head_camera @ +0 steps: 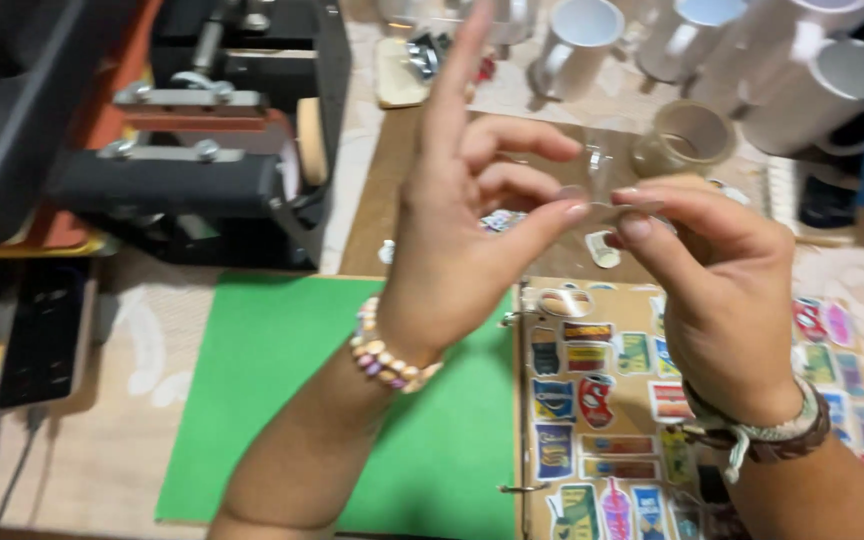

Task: Organizing a collection of stickers by peeling off their backings and placing them into a binder.

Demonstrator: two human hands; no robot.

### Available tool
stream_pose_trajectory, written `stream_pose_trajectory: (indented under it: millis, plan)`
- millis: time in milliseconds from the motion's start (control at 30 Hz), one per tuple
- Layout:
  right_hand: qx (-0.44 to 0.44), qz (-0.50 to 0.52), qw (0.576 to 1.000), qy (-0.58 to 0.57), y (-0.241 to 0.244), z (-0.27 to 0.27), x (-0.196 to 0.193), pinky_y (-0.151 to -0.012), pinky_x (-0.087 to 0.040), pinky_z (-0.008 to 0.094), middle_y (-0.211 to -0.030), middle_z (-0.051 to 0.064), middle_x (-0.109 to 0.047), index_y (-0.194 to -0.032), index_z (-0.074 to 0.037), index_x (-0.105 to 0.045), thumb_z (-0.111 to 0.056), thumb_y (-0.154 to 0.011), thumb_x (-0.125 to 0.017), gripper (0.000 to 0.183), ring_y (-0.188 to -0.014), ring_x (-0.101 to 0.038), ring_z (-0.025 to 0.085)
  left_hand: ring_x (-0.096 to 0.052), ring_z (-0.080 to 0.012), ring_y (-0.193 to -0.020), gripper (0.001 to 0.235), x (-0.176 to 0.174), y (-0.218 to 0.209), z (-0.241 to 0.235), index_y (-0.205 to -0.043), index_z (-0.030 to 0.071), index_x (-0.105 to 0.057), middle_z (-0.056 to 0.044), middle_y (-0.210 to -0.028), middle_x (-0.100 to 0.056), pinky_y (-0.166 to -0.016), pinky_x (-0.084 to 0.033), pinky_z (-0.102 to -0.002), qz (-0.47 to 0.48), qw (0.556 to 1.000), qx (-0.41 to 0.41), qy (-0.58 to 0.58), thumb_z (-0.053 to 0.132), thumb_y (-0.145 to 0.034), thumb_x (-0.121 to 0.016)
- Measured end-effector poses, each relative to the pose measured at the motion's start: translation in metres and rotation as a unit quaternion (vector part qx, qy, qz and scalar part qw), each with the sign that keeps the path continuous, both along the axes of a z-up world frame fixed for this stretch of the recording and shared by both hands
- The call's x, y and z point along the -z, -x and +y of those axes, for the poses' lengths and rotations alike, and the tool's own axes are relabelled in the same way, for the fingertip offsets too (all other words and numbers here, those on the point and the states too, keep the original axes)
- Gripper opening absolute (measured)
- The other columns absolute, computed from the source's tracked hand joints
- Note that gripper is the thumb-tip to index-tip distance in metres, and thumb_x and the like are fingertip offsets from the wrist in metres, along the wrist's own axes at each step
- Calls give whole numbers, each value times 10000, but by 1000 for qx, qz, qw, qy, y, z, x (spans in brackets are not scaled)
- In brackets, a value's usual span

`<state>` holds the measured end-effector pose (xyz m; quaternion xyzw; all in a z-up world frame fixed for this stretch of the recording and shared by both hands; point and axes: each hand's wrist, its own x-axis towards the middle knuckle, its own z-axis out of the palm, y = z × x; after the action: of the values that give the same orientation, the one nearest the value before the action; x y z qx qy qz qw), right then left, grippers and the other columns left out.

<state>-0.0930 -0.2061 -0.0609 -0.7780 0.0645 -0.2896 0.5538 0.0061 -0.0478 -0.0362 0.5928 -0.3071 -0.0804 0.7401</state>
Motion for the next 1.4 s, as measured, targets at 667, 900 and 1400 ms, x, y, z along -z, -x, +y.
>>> stream_pose_trajectory:
  millis: [667, 900, 1400]
  plan:
    - [-68, -285, 717, 632, 50, -85, 70, -767, -607, 338, -893, 103, -754, -977, -52, -773, -91, -876, -806, 113, -813, -696, 228, -682, -103, -800, 853, -5, -9, 8, -1545, 45, -298, -99, -890, -744, -760, -590, -211, -24, 1000, -16, 1, -34, -848, -782]
    - [-106, -269, 690, 663, 68, -104, 82, -829, -608, 329, -880, 111, -758, -976, -40, -768, -67, -879, -784, 102, -792, -713, 208, -682, -141, -824, 775, -4, -11, 11, -1512, 34, -328, -129, -925, -712, -790, -637, -265, -33, 999, -22, 15, -56, -872, -755]
    - [175, 181, 780, 573, -10, -210, 132, -721, -546, 384, -1011, -28, -767, -1107, -251, -804, -275, -954, -730, 172, -1017, -656, 215, -627, -75, -838, 344, 8, -18, 11, -1161, 23, -703, -49, -934, -684, -734, -558, -189, 9, 1000, 8, 25, 6, -829, -793]
